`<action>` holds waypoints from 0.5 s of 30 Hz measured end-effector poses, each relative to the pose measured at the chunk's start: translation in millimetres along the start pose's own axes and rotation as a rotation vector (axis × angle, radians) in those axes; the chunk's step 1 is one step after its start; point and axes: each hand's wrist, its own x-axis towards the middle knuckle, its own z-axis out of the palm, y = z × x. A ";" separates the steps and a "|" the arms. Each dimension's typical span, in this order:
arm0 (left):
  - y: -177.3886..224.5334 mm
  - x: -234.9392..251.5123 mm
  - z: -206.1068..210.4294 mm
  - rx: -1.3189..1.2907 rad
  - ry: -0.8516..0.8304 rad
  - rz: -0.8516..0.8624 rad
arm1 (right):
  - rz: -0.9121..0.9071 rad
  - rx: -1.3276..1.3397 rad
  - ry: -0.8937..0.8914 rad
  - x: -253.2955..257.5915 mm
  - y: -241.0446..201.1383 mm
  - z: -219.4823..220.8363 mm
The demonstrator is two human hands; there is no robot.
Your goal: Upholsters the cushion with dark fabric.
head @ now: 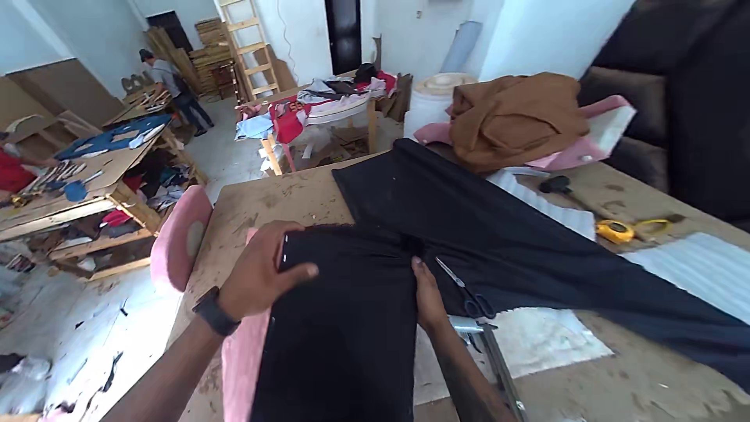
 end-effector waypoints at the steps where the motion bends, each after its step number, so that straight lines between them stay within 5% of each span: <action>1: -6.9 18.3 11.1 -0.091 0.000 -0.016 | 0.015 0.026 0.037 -3.6 4.9 -3.9; 4: -14.3 60.8 29.7 -0.234 -0.162 -0.049 | 0.091 0.128 0.097 -32.1 26.8 -20.0; 8: -12.7 118.3 68.0 -0.106 -0.459 -0.100 | 0.164 0.059 0.225 -62.4 57.5 -45.9; 12: -17.2 167.4 113.0 0.007 -0.705 -0.137 | 0.055 -0.117 0.361 -83.2 86.0 -71.1; 15: 1.9 183.0 111.1 0.303 -0.691 0.033 | -0.087 -0.146 0.453 -92.0 87.1 -78.6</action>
